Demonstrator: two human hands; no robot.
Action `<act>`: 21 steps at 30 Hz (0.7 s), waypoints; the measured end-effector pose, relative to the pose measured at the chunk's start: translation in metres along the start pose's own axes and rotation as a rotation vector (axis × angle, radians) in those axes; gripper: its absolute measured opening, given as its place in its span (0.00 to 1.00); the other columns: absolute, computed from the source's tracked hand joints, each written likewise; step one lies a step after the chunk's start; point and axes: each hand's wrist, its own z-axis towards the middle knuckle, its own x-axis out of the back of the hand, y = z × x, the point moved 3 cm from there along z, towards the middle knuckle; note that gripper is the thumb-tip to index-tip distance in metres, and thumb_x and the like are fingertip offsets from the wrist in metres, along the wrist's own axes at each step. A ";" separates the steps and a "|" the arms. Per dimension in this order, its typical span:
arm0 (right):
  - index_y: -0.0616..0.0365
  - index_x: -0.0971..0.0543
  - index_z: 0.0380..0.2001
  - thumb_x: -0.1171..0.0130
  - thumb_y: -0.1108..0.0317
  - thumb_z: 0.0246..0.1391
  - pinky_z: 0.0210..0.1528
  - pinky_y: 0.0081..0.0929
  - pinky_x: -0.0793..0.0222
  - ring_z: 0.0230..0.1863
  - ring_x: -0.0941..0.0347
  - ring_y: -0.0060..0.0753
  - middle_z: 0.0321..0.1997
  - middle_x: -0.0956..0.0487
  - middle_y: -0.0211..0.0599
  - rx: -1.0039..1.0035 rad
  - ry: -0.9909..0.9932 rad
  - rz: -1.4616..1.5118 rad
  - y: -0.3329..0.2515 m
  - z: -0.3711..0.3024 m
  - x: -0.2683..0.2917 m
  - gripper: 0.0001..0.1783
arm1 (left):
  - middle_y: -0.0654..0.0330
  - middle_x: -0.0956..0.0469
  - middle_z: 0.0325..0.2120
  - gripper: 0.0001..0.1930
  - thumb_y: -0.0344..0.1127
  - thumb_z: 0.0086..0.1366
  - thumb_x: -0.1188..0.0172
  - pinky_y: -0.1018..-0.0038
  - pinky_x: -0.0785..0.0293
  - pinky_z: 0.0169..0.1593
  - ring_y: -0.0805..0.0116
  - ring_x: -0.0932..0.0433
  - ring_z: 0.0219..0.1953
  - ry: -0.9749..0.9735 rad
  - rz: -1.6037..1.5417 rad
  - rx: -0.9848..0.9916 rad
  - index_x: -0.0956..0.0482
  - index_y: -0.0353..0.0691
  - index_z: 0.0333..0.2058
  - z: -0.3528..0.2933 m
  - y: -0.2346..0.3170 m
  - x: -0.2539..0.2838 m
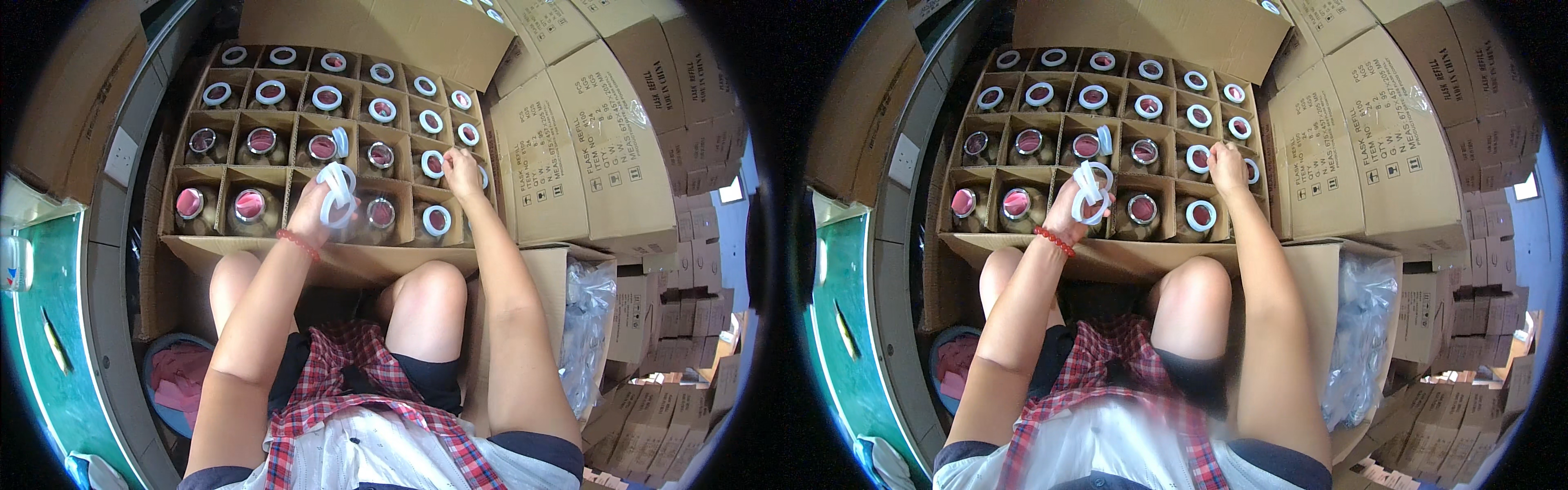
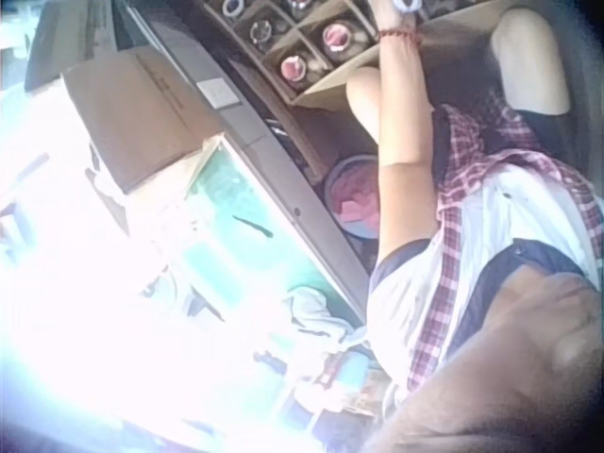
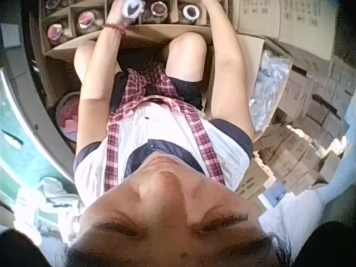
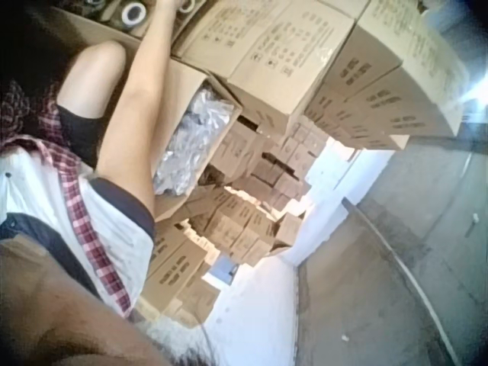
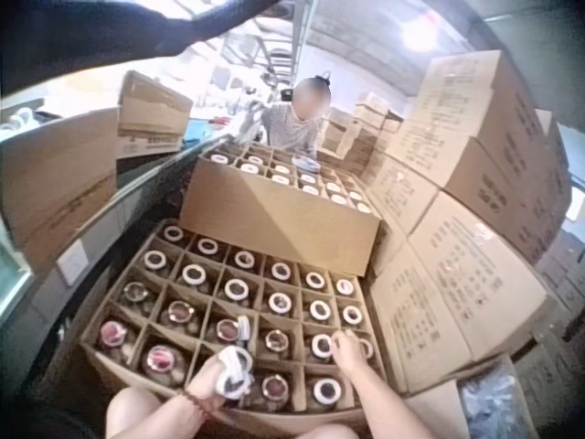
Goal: The person places white plastic rings onto the tops of small jars arranged in a cardboard box. Then, the person assembles a larger container by attaching a lid and handle, and finally places the assembled unit into a plastic bag.
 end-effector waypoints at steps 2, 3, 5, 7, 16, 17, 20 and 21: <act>0.55 0.24 0.34 0.42 0.71 0.51 0.36 0.38 0.28 0.34 0.24 0.41 0.36 0.24 0.38 0.088 0.021 -0.049 -0.019 -0.001 0.008 0.06 | 0.55 0.24 0.31 0.12 0.36 0.62 0.45 0.73 0.21 0.25 0.64 0.21 0.30 -0.032 0.021 -0.013 0.28 0.35 0.41 -0.001 0.004 0.004; 0.53 0.23 0.35 0.42 0.70 0.51 0.38 0.39 0.28 0.37 0.24 0.44 0.38 0.25 0.39 0.127 0.007 -0.039 -0.026 -0.001 0.010 0.06 | 0.55 0.25 0.31 0.12 0.35 0.60 0.44 0.73 0.21 0.24 0.64 0.21 0.28 -0.082 0.005 -0.006 0.28 0.35 0.40 -0.005 0.008 0.001; 0.53 0.23 0.37 0.41 0.69 0.49 0.42 0.40 0.29 0.40 0.25 0.45 0.39 0.25 0.38 0.174 -0.032 -0.066 -0.039 -0.002 0.014 0.09 | 0.55 0.24 0.32 0.15 0.32 0.57 0.40 0.73 0.21 0.23 0.63 0.20 0.27 -0.105 0.108 0.067 0.31 0.34 0.41 -0.008 0.013 -0.007; 0.53 0.22 0.38 0.41 0.68 0.50 0.43 0.40 0.29 0.41 0.26 0.44 0.40 0.25 0.37 0.253 -0.025 -0.207 -0.040 -0.001 0.012 0.10 | 0.55 0.24 0.32 0.16 0.29 0.56 0.39 0.73 0.22 0.23 0.63 0.19 0.28 -0.068 0.228 0.115 0.32 0.34 0.42 -0.009 0.011 -0.014; 0.48 0.22 0.40 0.43 0.66 0.52 0.43 0.43 0.28 0.41 0.24 0.46 0.40 0.20 0.39 -0.046 -0.217 -0.289 -0.031 0.005 0.022 0.11 | 0.55 0.23 0.34 0.15 0.33 0.62 0.44 0.77 0.23 0.23 0.65 0.19 0.29 -0.049 0.221 0.065 0.32 0.36 0.46 -0.014 0.017 -0.014; 0.49 0.23 0.39 0.42 0.66 0.52 0.41 0.44 0.29 0.40 0.23 0.47 0.36 0.19 0.41 -0.089 -0.203 -0.230 -0.026 0.003 0.022 0.10 | 0.54 0.22 0.34 0.15 0.36 0.65 0.47 0.78 0.24 0.22 0.66 0.19 0.28 -0.044 0.248 0.061 0.32 0.35 0.48 -0.013 0.018 -0.015; 0.51 0.23 0.37 0.42 0.66 0.52 0.40 0.45 0.29 0.39 0.23 0.49 0.35 0.19 0.43 -0.167 -0.158 -0.163 -0.028 0.002 0.019 0.08 | 0.55 0.20 0.35 0.15 0.34 0.63 0.45 0.76 0.26 0.25 0.68 0.20 0.29 -0.075 0.219 0.074 0.32 0.38 0.47 -0.013 0.020 -0.006; 0.51 0.24 0.36 0.41 0.66 0.51 0.40 0.45 0.29 0.39 0.23 0.49 0.34 0.19 0.42 -0.211 -0.168 -0.124 -0.024 0.004 0.018 0.08 | 0.54 0.20 0.34 0.14 0.34 0.64 0.46 0.76 0.26 0.25 0.67 0.20 0.28 -0.065 0.208 0.066 0.34 0.38 0.46 -0.013 0.019 -0.007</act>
